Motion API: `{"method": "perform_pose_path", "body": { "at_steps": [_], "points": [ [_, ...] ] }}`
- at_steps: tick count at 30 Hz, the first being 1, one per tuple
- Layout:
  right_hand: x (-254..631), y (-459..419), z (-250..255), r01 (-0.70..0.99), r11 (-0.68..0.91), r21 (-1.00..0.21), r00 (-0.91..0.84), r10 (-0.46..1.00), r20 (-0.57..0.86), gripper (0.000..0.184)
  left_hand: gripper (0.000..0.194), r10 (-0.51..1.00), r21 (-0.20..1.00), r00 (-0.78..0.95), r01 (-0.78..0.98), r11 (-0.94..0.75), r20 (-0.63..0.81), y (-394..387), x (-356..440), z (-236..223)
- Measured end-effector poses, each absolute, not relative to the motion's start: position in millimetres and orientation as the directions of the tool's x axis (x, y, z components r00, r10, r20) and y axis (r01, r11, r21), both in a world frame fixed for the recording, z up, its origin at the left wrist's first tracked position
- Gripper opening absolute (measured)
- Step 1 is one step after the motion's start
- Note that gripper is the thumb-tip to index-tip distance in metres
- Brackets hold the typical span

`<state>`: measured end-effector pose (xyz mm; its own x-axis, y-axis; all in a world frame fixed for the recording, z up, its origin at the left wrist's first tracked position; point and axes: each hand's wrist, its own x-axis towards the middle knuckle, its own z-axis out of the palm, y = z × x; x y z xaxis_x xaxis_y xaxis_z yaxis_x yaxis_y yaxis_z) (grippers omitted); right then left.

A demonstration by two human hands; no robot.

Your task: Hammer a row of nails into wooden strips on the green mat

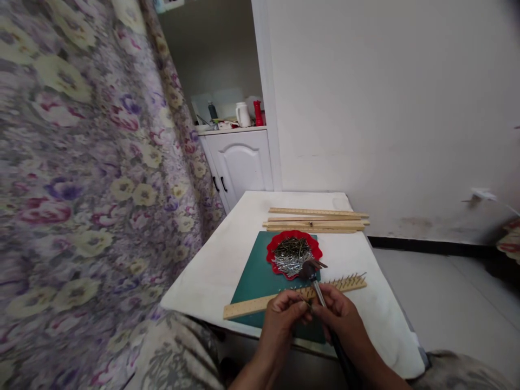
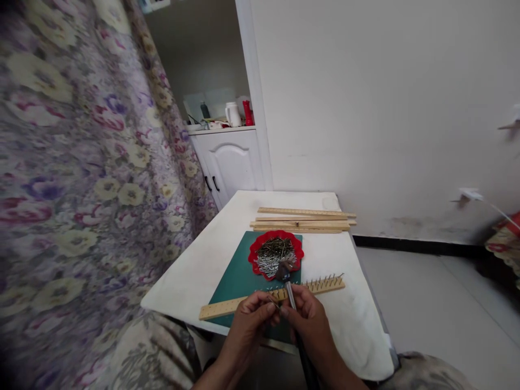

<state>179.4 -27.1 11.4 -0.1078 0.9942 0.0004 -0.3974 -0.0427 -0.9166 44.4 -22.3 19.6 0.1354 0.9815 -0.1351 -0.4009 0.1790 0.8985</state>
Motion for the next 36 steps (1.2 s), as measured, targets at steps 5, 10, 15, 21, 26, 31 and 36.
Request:
{"method": "perform_pose_path", "body": {
  "at_steps": [5, 10, 15, 21, 26, 31, 36],
  "points": [
    [175, -32, 11, -0.360, -0.018, -0.933, -0.056, 0.998, 0.002, 0.037, 0.016, 0.995, 0.947, 0.083, -0.312, 0.077, -0.054, -19, 23, 19],
    [177, -35, 12, -0.265, -0.010, -0.964, -0.009, 1.000, -0.009, 0.037, 0.013, 0.979, 0.976, -0.079, 0.122, -0.178, 0.188, -9, -20, 14],
    [176, -36, 11, -0.240, 0.004, -0.971, -0.024, 1.000, 0.010, 0.034, 0.015, 0.959, 0.891, -0.013, 0.373, -0.259, 0.285, -6, -25, -2],
    [173, -36, 11, -0.225, -0.015, -0.974, -0.039, 0.999, -0.006, 0.034, 0.015, 0.952, 0.854, 0.028, 0.434, -0.285, 0.304, -2, -18, -12],
    [174, -37, 11, -0.221, -0.008, -0.975, -0.045, 0.999, 0.002, 0.034, 0.014, 0.947, 0.844, 0.042, 0.443, -0.303, 0.318, 0, -19, -15],
    [176, -37, 11, -0.207, -0.023, -0.978, -0.074, 0.997, -0.008, 0.033, 0.015, 0.949, 0.837, 0.048, 0.458, -0.298, 0.312, 0, -17, -18],
    [175, -43, 16, -0.223, -0.072, -0.972, -0.239, 0.971, -0.017, 0.029, 0.015, 0.949, 0.831, 0.053, 0.470, -0.297, 0.310, 0, -16, -17]
  ]
}}
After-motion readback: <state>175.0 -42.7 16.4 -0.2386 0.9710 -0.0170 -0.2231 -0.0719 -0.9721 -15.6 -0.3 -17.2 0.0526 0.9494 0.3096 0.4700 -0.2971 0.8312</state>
